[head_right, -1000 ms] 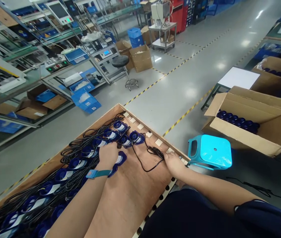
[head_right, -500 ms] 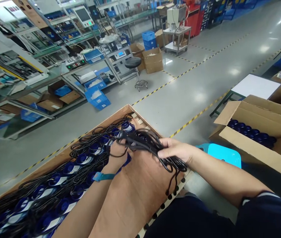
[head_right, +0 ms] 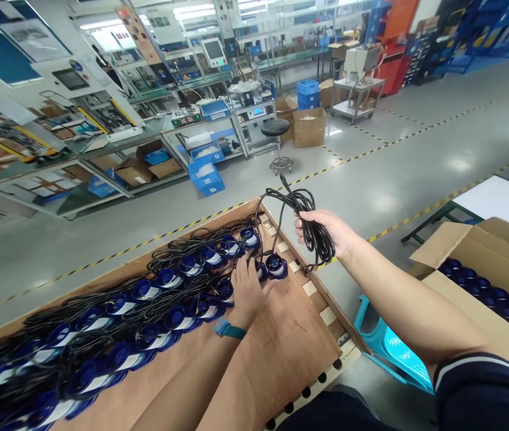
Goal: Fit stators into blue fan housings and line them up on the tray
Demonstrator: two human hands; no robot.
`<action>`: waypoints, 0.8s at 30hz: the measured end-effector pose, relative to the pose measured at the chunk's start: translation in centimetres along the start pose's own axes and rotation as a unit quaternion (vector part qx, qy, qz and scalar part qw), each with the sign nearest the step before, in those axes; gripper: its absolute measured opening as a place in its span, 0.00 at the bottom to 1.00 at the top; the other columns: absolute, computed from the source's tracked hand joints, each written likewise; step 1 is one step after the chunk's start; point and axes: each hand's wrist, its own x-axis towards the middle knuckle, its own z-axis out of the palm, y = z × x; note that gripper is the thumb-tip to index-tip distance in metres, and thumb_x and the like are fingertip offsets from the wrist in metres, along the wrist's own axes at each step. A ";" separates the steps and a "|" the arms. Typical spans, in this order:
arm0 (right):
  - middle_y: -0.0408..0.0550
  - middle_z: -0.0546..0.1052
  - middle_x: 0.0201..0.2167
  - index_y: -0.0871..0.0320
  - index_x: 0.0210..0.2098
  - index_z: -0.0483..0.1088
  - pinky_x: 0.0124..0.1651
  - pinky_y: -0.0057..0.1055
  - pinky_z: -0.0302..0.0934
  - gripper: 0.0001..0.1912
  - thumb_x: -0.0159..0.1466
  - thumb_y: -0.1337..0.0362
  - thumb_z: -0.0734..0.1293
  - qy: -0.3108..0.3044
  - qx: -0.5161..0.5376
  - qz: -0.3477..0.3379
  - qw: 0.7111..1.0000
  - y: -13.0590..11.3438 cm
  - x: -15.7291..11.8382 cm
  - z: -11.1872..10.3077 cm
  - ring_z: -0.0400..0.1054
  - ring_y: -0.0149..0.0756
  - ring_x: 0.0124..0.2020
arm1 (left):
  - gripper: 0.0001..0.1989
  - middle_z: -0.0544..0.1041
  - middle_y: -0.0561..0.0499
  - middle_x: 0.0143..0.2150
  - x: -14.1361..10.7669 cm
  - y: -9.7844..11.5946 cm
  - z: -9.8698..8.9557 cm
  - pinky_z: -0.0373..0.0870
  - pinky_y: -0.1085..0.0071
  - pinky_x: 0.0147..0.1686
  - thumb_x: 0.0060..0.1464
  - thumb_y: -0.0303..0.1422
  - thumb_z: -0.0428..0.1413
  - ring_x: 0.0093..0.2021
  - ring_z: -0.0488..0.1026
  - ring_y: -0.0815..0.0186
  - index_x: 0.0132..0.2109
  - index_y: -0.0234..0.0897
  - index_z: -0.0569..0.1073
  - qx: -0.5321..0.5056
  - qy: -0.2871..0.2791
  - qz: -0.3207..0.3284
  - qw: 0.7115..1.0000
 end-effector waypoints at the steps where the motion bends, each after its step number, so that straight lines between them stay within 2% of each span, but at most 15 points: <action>1: 0.41 0.67 0.28 0.61 0.41 0.69 0.28 0.26 0.63 0.19 0.55 0.62 0.76 0.000 -0.020 0.000 1.000 -0.3 0.0 -0.1 0.61 0.28 0.27 | 0.48 0.53 0.20 0.71 0.1 -0.5 0.1 0.53 0.41 0.67 0.58 0.57 0.55 0.72 0.50 0.35 0.69 0.21 0.57 0.012 0.000 -0.018 1.000; 3: 0.42 0.68 0.28 0.60 0.42 0.69 0.28 0.28 0.64 0.20 0.55 0.61 0.77 -0.010 -0.073 0.004 0.997 -0.8 0.1 0.1 0.64 0.30 0.28 | 0.51 0.54 0.18 0.70 1.1 -1.8 0.3 0.56 0.41 0.65 0.56 0.58 0.56 0.71 0.53 0.34 0.69 0.18 0.55 0.029 -0.031 -0.049 0.998; 6: 0.43 0.71 0.28 0.60 0.42 0.69 0.29 0.30 0.66 0.21 0.54 0.60 0.78 -0.041 -0.144 0.008 0.989 -1.2 0.5 0.9 0.67 0.33 0.28 | 0.51 0.55 0.17 0.69 3.8 -4.1 0.3 0.62 0.48 0.63 0.54 0.57 0.59 0.70 0.56 0.36 0.67 0.17 0.57 0.009 -0.124 -0.044 0.991; 8: 0.44 0.73 0.27 0.60 0.40 0.70 0.29 0.30 0.67 0.21 0.54 0.58 0.78 -0.065 -0.183 0.002 0.981 -1.2 1.1 1.6 0.69 0.33 0.27 | 0.49 0.60 0.21 0.68 5.4 -5.2 0.0 0.64 0.53 0.62 0.51 0.55 0.63 0.68 0.61 0.40 0.66 0.23 0.60 -0.031 -0.183 -0.027 0.982; 10: 0.43 0.74 0.26 0.60 0.39 0.71 0.29 0.29 0.67 0.19 0.54 0.59 0.78 -0.087 -0.215 -0.013 0.973 -1.1 1.8 2.4 0.70 0.32 0.26 | 0.49 0.64 0.28 0.66 6.3 -5.8 -0.6 0.66 0.55 0.61 0.46 0.54 0.67 0.66 0.65 0.43 0.66 0.30 0.61 -0.057 -0.215 -0.014 0.975; 11: 0.43 0.75 0.26 0.61 0.38 0.72 0.30 0.29 0.67 0.18 0.54 0.59 0.78 -0.099 -0.227 -0.020 0.969 -1.0 2.2 2.8 0.70 0.32 0.26 | 0.50 0.64 0.29 0.65 6.4 -5.9 -0.9 0.66 0.55 0.60 0.44 0.53 0.68 0.65 0.65 0.43 0.66 0.32 0.61 -0.057 -0.211 -0.014 0.976; 13: 0.42 0.76 0.27 0.61 0.39 0.74 0.33 0.29 0.68 0.17 0.55 0.60 0.78 -0.126 -0.248 -0.030 0.960 -1.0 2.9 3.2 0.70 0.30 0.27 | 0.52 0.62 0.28 0.67 5.8 -5.7 -1.2 0.65 0.52 0.60 0.42 0.52 0.70 0.67 0.62 0.40 0.67 0.32 0.60 -0.038 -0.169 -0.012 0.985; 15: 0.42 0.78 0.31 0.61 0.41 0.75 0.39 0.30 0.69 0.17 0.55 0.60 0.77 -0.155 -0.287 -0.046 0.944 -1.0 3.9 3.5 0.71 0.31 0.31 | 0.52 0.57 0.26 0.70 4.5 -4.9 -1.2 0.62 0.48 0.63 0.45 0.49 0.69 0.69 0.57 0.39 0.69 0.31 0.57 -0.021 -0.114 0.002 0.993; 18: 0.43 0.79 0.36 0.62 0.42 0.76 0.47 0.33 0.68 0.15 0.57 0.61 0.74 -0.202 -0.391 -0.095 0.893 -0.8 6.5 3.9 0.72 0.33 0.38 | 0.45 0.56 0.25 0.71 2.7 -3.3 -0.8 0.57 0.45 0.66 0.51 0.45 0.67 0.71 0.54 0.38 0.68 0.30 0.58 -0.014 -0.063 0.007 0.998; 21: 0.43 0.79 0.39 0.62 0.42 0.76 0.50 0.33 0.65 0.11 0.58 0.69 0.69 -0.234 -0.500 -0.154 0.819 0.0 10.0 5.1 0.72 0.36 0.43 | 0.33 0.58 0.26 0.70 1.6 -2.2 -0.3 0.58 0.44 0.65 0.55 0.41 0.64 0.70 0.57 0.38 0.62 0.29 0.66 -0.016 -0.029 -0.036 0.999; 24: 0.45 0.79 0.37 0.64 0.40 0.76 0.48 0.31 0.62 0.12 0.57 0.76 0.66 -0.176 -0.620 -0.215 0.734 1.4 13.6 6.3 0.71 0.37 0.42 | 0.28 0.63 0.26 0.66 0.6 -2.1 0.4 0.63 0.44 0.63 0.56 0.37 0.62 0.66 0.63 0.39 0.60 0.28 0.67 -0.055 -0.036 -0.058 0.996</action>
